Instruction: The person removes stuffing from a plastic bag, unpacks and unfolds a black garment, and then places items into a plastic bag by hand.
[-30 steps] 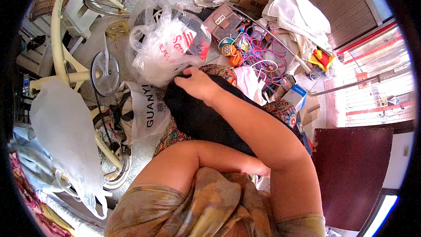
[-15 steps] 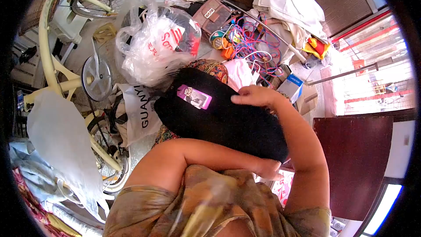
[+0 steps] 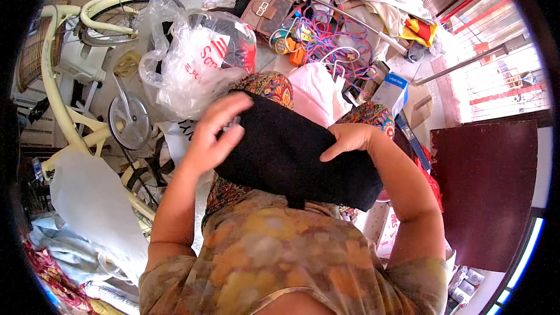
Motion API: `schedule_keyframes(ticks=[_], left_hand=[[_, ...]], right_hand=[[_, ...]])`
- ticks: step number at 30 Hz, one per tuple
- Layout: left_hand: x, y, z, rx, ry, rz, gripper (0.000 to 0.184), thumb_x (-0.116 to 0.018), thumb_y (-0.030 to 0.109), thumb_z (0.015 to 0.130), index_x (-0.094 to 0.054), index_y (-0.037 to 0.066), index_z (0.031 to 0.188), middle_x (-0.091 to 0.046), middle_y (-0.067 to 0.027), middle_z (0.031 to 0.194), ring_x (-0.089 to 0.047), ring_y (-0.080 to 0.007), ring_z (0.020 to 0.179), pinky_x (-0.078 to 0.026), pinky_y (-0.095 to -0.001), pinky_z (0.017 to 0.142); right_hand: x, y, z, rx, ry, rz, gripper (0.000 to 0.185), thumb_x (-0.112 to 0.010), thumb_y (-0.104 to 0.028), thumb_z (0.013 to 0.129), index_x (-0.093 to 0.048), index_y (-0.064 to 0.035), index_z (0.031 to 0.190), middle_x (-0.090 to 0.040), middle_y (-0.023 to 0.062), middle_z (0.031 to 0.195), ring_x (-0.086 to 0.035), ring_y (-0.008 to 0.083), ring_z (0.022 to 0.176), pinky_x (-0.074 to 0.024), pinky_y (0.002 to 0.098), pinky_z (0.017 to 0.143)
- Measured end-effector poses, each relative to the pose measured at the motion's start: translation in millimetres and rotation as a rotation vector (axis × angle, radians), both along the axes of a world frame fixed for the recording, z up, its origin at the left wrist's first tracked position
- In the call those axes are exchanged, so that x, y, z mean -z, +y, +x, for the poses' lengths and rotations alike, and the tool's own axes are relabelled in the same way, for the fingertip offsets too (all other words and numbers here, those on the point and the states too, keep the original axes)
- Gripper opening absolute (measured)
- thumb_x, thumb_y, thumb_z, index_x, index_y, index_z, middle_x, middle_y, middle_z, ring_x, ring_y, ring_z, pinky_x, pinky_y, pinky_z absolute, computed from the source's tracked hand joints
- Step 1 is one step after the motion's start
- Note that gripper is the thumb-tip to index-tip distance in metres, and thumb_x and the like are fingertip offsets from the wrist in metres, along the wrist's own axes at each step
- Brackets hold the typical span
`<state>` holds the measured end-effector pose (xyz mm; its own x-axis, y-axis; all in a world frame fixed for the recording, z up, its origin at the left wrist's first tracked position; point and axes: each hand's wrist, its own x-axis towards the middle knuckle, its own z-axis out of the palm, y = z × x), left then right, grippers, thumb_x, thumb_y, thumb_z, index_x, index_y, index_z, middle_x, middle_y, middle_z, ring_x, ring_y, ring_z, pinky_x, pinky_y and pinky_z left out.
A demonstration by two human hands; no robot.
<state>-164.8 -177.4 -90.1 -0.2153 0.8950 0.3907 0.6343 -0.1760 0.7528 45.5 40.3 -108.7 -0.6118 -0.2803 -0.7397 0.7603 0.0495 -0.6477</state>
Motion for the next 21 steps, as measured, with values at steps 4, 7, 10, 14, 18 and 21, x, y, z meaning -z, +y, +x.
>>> schedule_keyframes(ticks=[4,7,10,14,18,21], left_hand=[[93,-18,-5,-0.199,-0.201,-0.314,0.046,-0.044,0.026,0.085,-0.033,0.006,0.125,-0.029,-0.0206,0.129,-0.026,-0.0317,0.122,-0.020,-0.0361,0.099],[93,-18,7,-0.193,-0.321,-0.247,0.052,-0.040,0.030,0.086,-0.026,0.003,0.128,-0.026,-0.0214,0.131,-0.021,-0.0304,0.125,-0.017,-0.0346,0.101],[88,-17,6,-0.170,-0.330,-0.291,0.052,-0.039,0.030,0.087,-0.024,0.002,0.128,-0.027,-0.0189,0.132,-0.021,-0.0289,0.125,-0.016,-0.0336,0.101],[78,-17,-2,0.002,-0.683,-0.229,0.049,-0.039,0.028,0.087,-0.026,0.003,0.128,-0.029,-0.0149,0.131,-0.025,-0.0261,0.123,-0.017,-0.0341,0.101],[46,-26,-12,0.066,-0.958,-0.069,0.049,-0.040,0.027,0.087,-0.027,0.003,0.128,-0.030,-0.0140,0.130,-0.027,-0.0251,0.122,-0.018,-0.0338,0.100],[21,-34,-21,0.083,-1.103,0.051,0.049,-0.040,0.027,0.087,-0.027,0.003,0.128,-0.031,-0.0134,0.130,-0.028,-0.0244,0.121,-0.019,-0.0335,0.100]], right_hand=[[-21,-4,-4,0.012,0.099,0.019,0.034,-0.069,-0.014,0.067,-0.057,0.0047,0.093,-0.061,0.0032,0.083,-0.053,0.0104,0.074,-0.0433,0.0254,0.069],[-39,-4,-6,0.023,0.186,0.047,0.037,-0.070,-0.016,0.067,-0.056,0.0045,0.094,-0.060,0.0030,0.084,-0.053,0.0104,0.076,-0.0429,0.0257,0.070],[-53,-11,-24,0.029,0.350,0.088,0.033,-0.068,-0.016,0.069,-0.056,0.0035,0.093,-0.060,0.0017,0.084,-0.052,0.0097,0.078,-0.0422,0.0254,0.072],[-89,-41,-82,-0.109,0.614,0.067,0.026,-0.063,-0.016,0.075,-0.056,0.0027,0.092,-0.060,0.0019,0.086,-0.051,0.0099,0.081,-0.0416,0.0255,0.075],[-100,-62,-136,-0.122,0.705,0.026,0.024,-0.057,-0.014,0.080,-0.055,0.0032,0.096,-0.059,0.0031,0.089,-0.052,0.0108,0.083,-0.0423,0.0262,0.077],[-113,-75,-165,-0.086,0.852,-0.006,0.024,-0.058,-0.014,0.079,-0.055,0.0028,0.097,-0.060,0.0029,0.090,-0.053,0.0101,0.082,-0.0427,0.0254,0.076]])
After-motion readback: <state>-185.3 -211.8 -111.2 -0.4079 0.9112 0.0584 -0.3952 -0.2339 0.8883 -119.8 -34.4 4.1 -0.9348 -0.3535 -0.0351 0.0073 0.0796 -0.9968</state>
